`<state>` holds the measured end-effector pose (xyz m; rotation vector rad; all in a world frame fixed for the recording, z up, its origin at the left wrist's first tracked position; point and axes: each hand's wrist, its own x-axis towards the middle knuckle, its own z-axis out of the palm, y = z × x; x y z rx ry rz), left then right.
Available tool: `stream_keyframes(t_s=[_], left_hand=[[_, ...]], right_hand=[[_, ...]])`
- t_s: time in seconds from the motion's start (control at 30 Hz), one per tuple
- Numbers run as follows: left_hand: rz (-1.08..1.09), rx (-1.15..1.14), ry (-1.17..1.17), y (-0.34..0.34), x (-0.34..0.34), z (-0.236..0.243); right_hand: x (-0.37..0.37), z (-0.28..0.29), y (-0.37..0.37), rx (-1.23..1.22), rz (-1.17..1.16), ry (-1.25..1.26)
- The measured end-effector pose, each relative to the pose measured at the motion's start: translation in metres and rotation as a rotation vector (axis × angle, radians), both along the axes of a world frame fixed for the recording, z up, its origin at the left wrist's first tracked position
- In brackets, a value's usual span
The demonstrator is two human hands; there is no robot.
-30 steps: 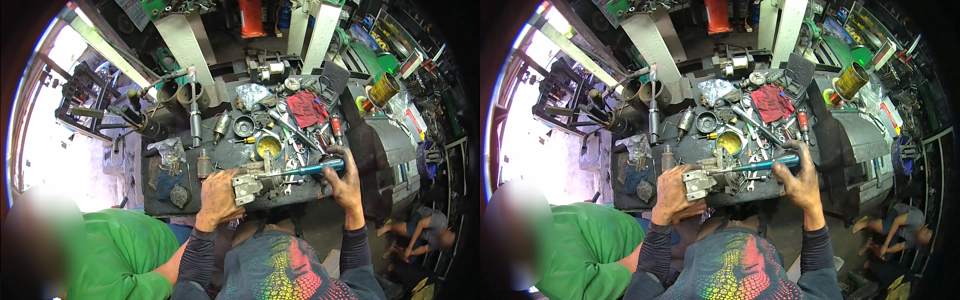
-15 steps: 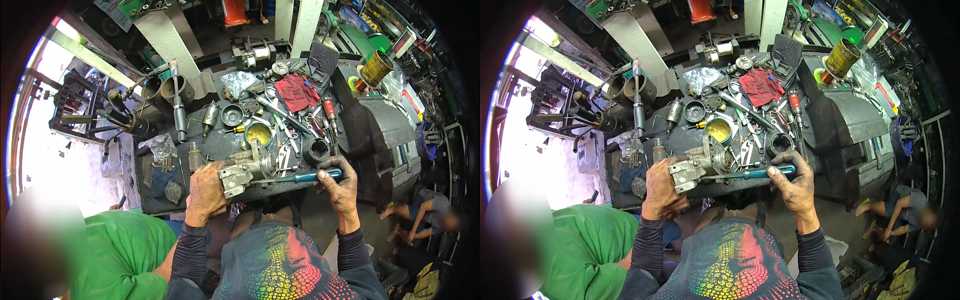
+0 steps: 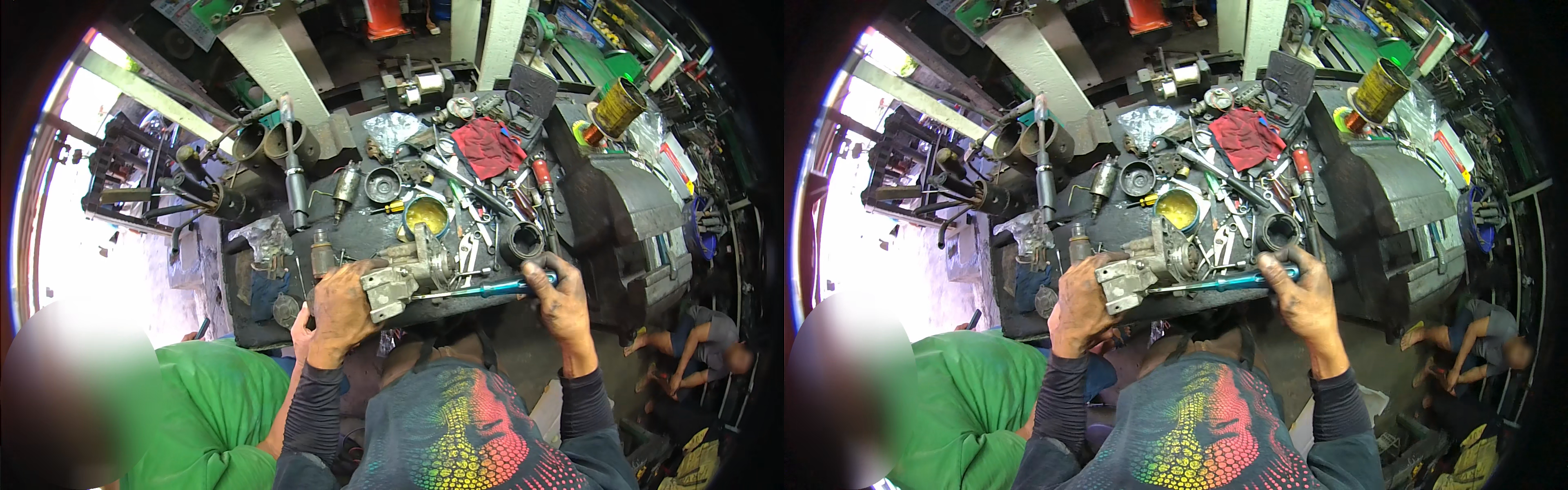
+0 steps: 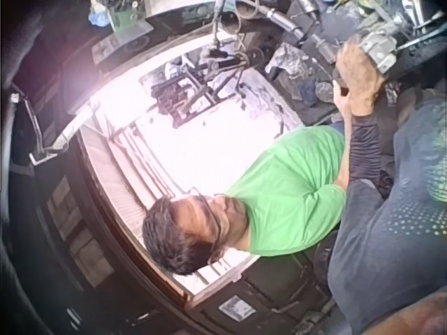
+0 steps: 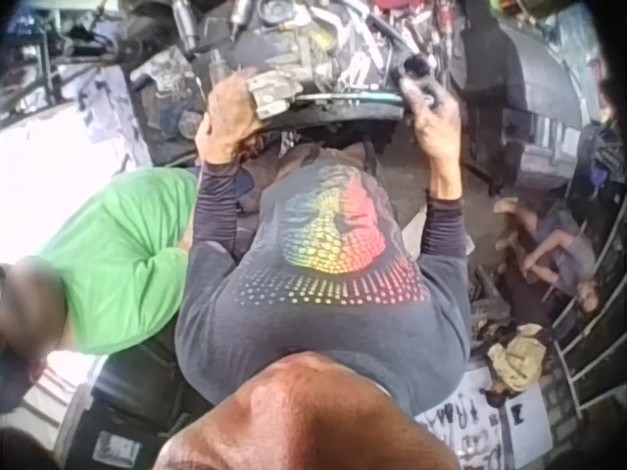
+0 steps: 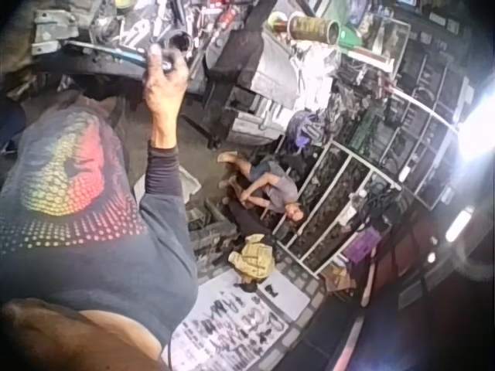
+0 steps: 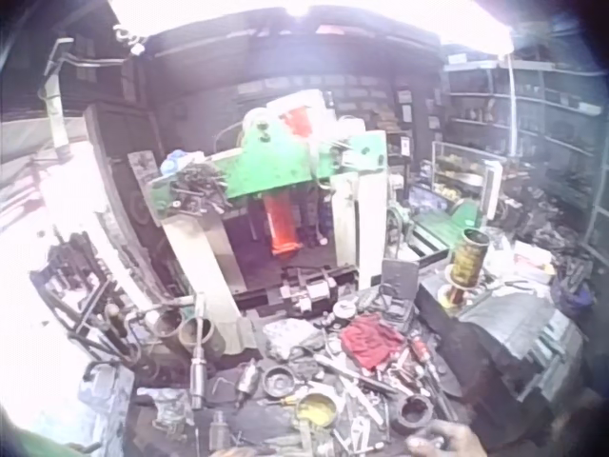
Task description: The person works on a mechanical assembly at a cluttered workbench, using a hammer and wrench to adjust and remove components. They handle a cylindrical part and a metal plate, tapping and prying pieces apart while another person observes and uses a phone.
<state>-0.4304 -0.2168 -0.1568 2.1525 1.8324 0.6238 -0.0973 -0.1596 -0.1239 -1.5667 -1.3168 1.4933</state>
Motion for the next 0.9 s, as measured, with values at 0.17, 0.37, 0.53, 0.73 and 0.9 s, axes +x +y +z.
stream_keyframes(t_s=[0.17, 0.37, 0.53, 0.73, 0.9], left_hand=[[0.030, 0.020, -0.017, -0.005, 0.001, 0.003], [0.036, 0.067, -0.004, -0.004, -0.001, -0.014], [0.036, 0.029, 0.046, -0.006, -0.004, -0.015], [0.003, -0.012, -0.015, -0.006, -0.006, -0.013], [0.001, 0.067, -0.030, -0.005, -0.006, -0.015]], right_hand=[[0.009, -0.009, 0.009, 0.279, 0.238, 0.047], [0.004, -0.022, 0.003, 0.309, -0.049, -0.049], [0.009, -0.024, 0.000, 0.193, 0.102, 0.408], [0.009, -0.032, 0.001, 0.063, 0.003, 0.148], [0.007, -0.023, -0.003, 0.406, 0.237, 0.371]])
